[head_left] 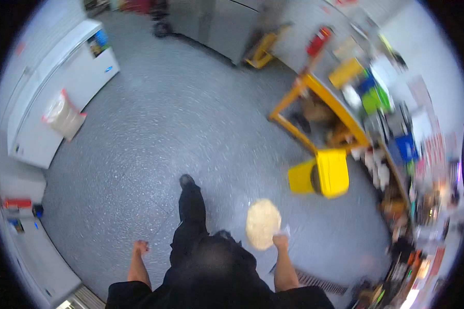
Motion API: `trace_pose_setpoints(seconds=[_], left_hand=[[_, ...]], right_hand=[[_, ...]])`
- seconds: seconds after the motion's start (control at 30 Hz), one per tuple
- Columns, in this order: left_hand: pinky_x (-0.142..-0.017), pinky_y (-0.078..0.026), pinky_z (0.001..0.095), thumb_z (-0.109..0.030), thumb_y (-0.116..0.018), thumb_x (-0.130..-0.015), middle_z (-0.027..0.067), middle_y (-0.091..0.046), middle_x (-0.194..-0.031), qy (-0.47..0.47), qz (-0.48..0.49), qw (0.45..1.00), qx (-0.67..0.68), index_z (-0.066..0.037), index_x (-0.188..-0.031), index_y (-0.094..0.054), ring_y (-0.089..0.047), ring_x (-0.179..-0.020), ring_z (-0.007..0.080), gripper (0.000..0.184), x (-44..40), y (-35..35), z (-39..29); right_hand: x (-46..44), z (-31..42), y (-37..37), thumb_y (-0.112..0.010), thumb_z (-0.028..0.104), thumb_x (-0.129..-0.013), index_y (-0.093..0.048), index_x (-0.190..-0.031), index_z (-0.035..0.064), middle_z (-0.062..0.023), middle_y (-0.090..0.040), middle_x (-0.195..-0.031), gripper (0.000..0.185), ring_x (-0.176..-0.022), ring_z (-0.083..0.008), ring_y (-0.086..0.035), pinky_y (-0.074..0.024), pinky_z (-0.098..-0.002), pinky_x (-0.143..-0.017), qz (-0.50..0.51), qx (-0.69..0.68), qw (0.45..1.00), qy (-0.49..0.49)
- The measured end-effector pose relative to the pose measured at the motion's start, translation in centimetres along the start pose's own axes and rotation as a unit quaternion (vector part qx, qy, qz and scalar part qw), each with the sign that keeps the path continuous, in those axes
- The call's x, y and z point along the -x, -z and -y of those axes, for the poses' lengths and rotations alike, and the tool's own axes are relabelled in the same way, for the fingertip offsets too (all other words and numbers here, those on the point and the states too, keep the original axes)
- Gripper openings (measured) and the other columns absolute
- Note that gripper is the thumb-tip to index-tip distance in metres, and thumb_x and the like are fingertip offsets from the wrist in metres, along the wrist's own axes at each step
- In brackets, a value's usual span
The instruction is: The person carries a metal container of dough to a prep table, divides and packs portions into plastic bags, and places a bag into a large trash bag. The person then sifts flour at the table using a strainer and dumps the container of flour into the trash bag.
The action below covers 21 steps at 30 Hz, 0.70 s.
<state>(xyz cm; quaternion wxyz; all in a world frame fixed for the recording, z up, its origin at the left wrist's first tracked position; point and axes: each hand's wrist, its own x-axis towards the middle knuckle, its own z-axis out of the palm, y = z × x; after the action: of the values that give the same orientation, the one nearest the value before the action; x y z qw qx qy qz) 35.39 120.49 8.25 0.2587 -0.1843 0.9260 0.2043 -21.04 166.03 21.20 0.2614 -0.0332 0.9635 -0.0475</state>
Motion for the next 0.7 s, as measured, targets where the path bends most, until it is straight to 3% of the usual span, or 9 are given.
trace_pose_setpoints(seconds=[0.03, 0.1, 0.17, 0.3, 0.37, 0.43, 0.53, 0.6, 0.7], left_hand=[[-0.061, -0.05, 0.0374, -0.026, -0.058, -0.074, 0.0114, -0.063, -0.088, 0.152, 0.032, 0.968, 0.195, -0.006, -0.099, -0.059, -0.062, -0.075, 0.0221, 0.032, -0.8, 0.4, -0.2], [-0.066, -0.049, 0.0393, -0.027, -0.057, -0.073, 0.0098, -0.064, -0.091, 0.391, 0.088, 0.726, 0.559, -0.008, -0.1, -0.059, -0.061, -0.082, 0.0244, 0.033, -1.7, 3.1, -1.4], [-0.074, -0.047, 0.0414, -0.025, -0.057, -0.073, 0.0098, -0.063, -0.092, 0.366, 0.057, 0.739, 0.562, -0.009, -0.1, -0.059, -0.059, -0.085, 0.0273, 0.032, -4.4, 7.2, -1.2], [-0.074, -0.047, 0.0411, -0.023, -0.055, -0.073, 0.0121, -0.064, -0.086, 0.217, -0.065, 0.956, 0.187, -0.009, -0.096, -0.061, -0.059, -0.079, 0.0309, 0.028, -13.3, 15.5, 1.7], [-0.076, -0.047, 0.0403, -0.026, -0.056, -0.073, 0.0118, -0.063, -0.086, 0.201, -0.023, 0.958, 0.204, -0.008, -0.096, -0.061, -0.059, -0.079, 0.0315, 0.029, -19.9, 15.9, 5.2], [-0.076, -0.046, 0.0395, -0.027, -0.056, -0.073, 0.0116, -0.064, -0.085, 0.285, -0.142, 0.784, 0.532, -0.009, -0.096, -0.061, -0.059, -0.079, 0.0313, 0.03, -26.1, 18.9, 7.7], [-0.071, -0.048, 0.0376, -0.026, -0.056, -0.074, 0.0125, -0.065, -0.079, 0.326, -0.125, 0.673, 0.652, -0.006, -0.093, -0.062, -0.061, -0.073, 0.0268, 0.028, -32.7, 31.3, 11.7], [-0.065, -0.049, 0.0355, -0.024, -0.056, -0.075, 0.0128, -0.064, -0.075, 0.334, -0.138, 0.698, 0.618, -0.004, -0.091, -0.062, -0.062, -0.068, 0.0231, 0.026, -36.4, 37.0, 16.1], [-0.059, -0.05, 0.0331, -0.023, -0.059, -0.075, 0.0124, -0.063, -0.072, 0.337, -0.167, 0.776, 0.507, -0.002, -0.089, -0.061, -0.061, -0.063, 0.019, 0.025, -41.0, 45.3, 24.6]], right_hand=[[-2.6, 2.5, 0.3, -0.054, 0.026, -0.068, -0.06, -0.086, -0.001, -0.0213, -0.061, -0.086, 0.034, -0.082, -0.0354, -0.059, -0.0458, -0.0435, -0.069, 0.019, -0.001, 1.0, 0.016], [-6.2, 5.8, -2.1, -0.057, 0.026, -0.065, -0.06, -0.079, -0.0022, -0.022, -0.061, -0.079, 0.032, -0.077, -0.0354, -0.06, -0.0462, -0.0426, -0.066, -0.076, 0.026, 0.993, 0.087], [-8.2, 10.7, -2.0, -0.057, 0.022, -0.064, -0.059, -0.089, -0.0028, -0.0233, -0.06, -0.09, 0.035, -0.088, -0.034, -0.058, -0.0449, -0.0424, -0.075, 0.087, 0.066, 0.993, 0.047], [-20.1, 15.3, -5.4, -0.062, 0.018, -0.059, -0.056, -0.1, -0.0084, -0.0242, -0.058, -0.101, 0.048, -0.098, -0.0338, -0.056, -0.0432, -0.0391, -0.082, 0.172, 0.181, 0.947, 0.201], [-19.5, 21.8, -0.4, -0.064, 0.017, -0.058, -0.055, -0.101, -0.0105, -0.0236, -0.057, -0.105, 0.053, -0.1, -0.0334, -0.055, -0.0423, -0.0378, -0.083, 0.27, 0.078, 0.95, 0.139], [-21.3, 26.4, 1.7, -0.065, 0.017, -0.057, -0.054, -0.102, -0.0108, -0.024, -0.056, -0.106, 0.055, -0.1, -0.0318, -0.055, -0.042, -0.0374, -0.084, 0.263, 0.089, 0.949, 0.149], [-26.0, 35.2, 1.7, -0.067, 0.018, -0.056, -0.055, -0.103, -0.0097, -0.0221, -0.056, -0.108, 0.057, -0.101, -0.0305, -0.055, -0.042, -0.0372, -0.084, 0.233, 0.107, 0.965, 0.058], [-23.8, 47.3, 6.1, -0.068, 0.019, -0.056, -0.055, -0.103, -0.0089, -0.0211, -0.056, -0.109, 0.056, -0.101, -0.0304, -0.055, -0.0419, -0.0373, -0.084, 0.18, 0.028, 0.976, -0.119], [-33.0, 52.5, 2.1, -0.069, 0.018, -0.059, -0.056, -0.101, -0.0091, -0.0204, -0.057, -0.108, 0.052, -0.096, -0.0299, -0.057, -0.0441, -0.0382, -0.079, 0.193, -0.035, 0.979, 0.058]])
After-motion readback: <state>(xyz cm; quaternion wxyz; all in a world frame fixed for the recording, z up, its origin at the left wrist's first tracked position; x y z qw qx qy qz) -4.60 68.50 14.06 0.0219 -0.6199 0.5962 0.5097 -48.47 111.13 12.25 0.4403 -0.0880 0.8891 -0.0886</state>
